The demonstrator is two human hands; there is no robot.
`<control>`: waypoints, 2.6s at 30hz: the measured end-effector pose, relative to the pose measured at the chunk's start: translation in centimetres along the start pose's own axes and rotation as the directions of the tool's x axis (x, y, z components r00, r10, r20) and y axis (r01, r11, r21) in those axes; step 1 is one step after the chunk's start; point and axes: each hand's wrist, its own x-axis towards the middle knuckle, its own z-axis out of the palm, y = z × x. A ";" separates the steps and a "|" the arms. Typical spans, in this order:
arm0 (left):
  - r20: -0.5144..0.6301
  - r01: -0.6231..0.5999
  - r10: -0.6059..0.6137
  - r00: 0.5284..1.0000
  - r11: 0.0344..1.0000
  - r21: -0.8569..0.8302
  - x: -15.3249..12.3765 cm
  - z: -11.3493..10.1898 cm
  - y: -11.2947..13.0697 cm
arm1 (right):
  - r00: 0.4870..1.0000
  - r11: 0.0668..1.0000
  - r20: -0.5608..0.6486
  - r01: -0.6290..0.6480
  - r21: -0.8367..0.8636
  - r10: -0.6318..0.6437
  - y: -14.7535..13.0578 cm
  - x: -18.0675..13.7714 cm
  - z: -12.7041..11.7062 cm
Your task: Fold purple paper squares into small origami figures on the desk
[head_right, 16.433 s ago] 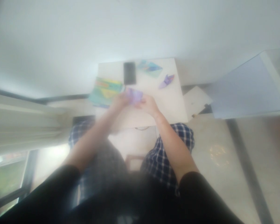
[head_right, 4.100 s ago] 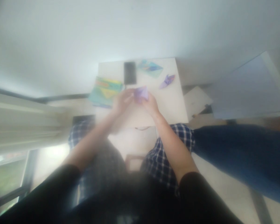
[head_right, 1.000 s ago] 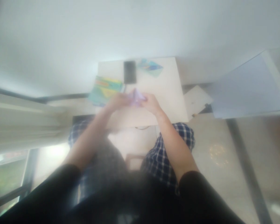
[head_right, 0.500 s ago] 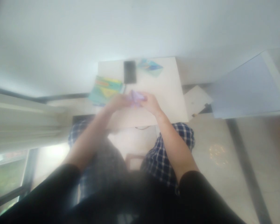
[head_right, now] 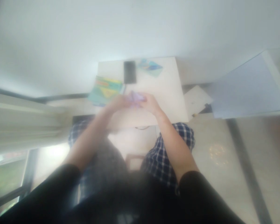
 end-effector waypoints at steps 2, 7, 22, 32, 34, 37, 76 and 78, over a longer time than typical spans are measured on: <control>-0.013 0.008 -0.009 1.000 0.999 -0.034 0.2 0.1 -0.3 | 1.000 0.997 0.009 -0.030 0.067 0.029 -0.1 -0.1 0.0; -0.034 0.002 -0.005 0.999 0.996 -0.087 0.7 0.5 -1.1 | 0.999 0.987 0.034 -0.036 0.159 0.031 -0.3 -0.4 0.2; -0.006 -0.088 0.088 0.996 0.991 -0.097 0.6 0.2 -1.4 | 1.000 0.996 -0.015 -0.026 0.091 0.028 0.2 0.0 0.2; -0.062 0.020 -0.033 0.998 0.983 -0.185 0.2 0.5 -0.8 | 0.999 0.997 0.026 -0.025 0.078 0.023 0.0 -0.1 0.0; -0.110 0.042 -0.064 0.992 0.980 -0.193 0.2 0.9 -0.7 | 0.999 0.997 0.019 -0.028 0.070 0.027 0.1 -0.1 0.0; -0.144 0.044 -0.071 0.987 0.982 -0.183 0.3 1.2 -0.8 | 1.000 0.998 0.007 -0.020 0.064 0.020 0.1 -0.1 0.0; -0.148 -0.008 -0.005 0.989 0.996 -0.090 0.5 1.0 -0.9 | 0.997 0.997 -0.040 -0.072 0.011 0.073 0.6 0.3 0.2; -0.099 -0.035 0.027 0.995 0.996 -0.084 0.7 0.9 -1.3 | 0.995 0.997 -0.053 -0.080 0.016 0.081 0.4 0.3 0.3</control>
